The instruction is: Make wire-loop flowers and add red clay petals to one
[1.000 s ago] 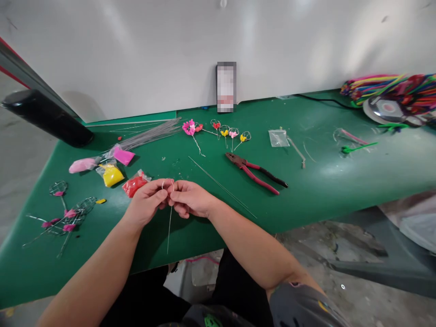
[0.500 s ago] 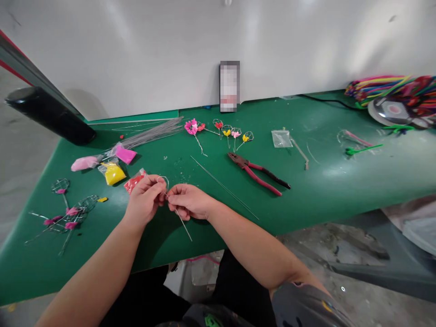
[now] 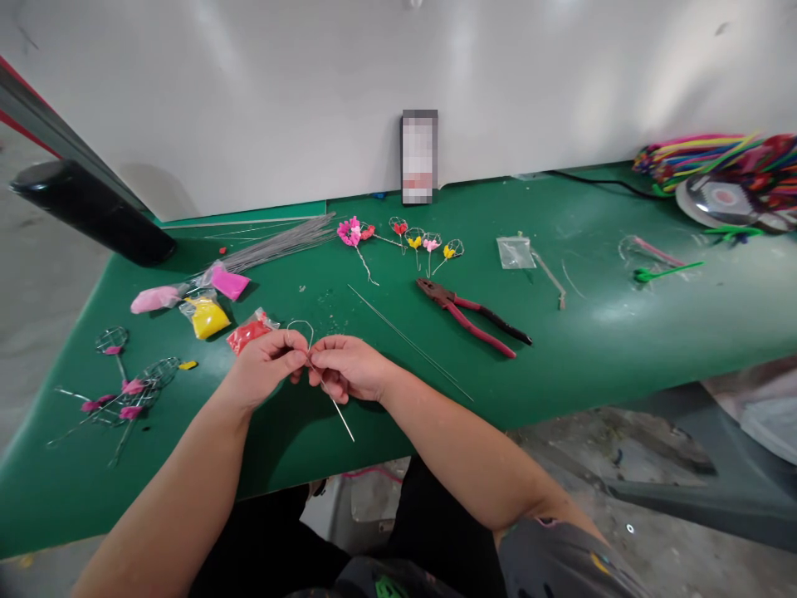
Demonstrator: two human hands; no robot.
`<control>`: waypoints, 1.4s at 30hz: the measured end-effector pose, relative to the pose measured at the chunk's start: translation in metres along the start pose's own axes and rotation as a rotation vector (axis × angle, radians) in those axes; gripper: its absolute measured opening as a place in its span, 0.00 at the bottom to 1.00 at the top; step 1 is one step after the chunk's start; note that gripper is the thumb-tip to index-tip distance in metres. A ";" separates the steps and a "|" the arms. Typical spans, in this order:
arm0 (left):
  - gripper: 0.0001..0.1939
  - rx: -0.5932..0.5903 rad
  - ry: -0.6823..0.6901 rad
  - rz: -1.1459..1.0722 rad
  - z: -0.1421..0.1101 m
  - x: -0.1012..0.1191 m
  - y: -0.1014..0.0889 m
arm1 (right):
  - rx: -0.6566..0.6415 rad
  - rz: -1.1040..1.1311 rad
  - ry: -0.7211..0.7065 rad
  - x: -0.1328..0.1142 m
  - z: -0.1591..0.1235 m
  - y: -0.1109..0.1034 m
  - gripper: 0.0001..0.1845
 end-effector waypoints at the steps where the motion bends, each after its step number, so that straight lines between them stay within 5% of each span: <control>1: 0.06 -0.030 0.008 -0.022 0.000 0.000 0.001 | -0.028 0.014 0.002 0.001 0.000 0.001 0.07; 8: 0.10 -0.192 0.084 -0.168 0.002 -0.001 0.010 | -0.123 0.087 0.017 0.007 0.001 0.004 0.07; 20: 0.07 -0.220 0.039 -0.077 0.003 0.002 0.015 | -0.057 0.044 0.096 0.012 0.001 -0.003 0.11; 29: 0.13 -0.246 0.142 -0.237 0.001 0.002 0.012 | -0.209 0.118 0.042 0.012 0.001 0.009 0.11; 42: 0.15 -0.254 0.142 -0.107 0.002 0.006 0.013 | -0.138 0.111 0.034 0.013 0.003 0.007 0.11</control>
Point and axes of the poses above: each hand's wrist, its own z-axis towards the middle knuckle, its own y-axis out of the palm, x = y × z, the point moved 7 cm from there along z, towards the middle knuckle, and after that the axes turned 13 degrees about -x, right-handed, at the moved point
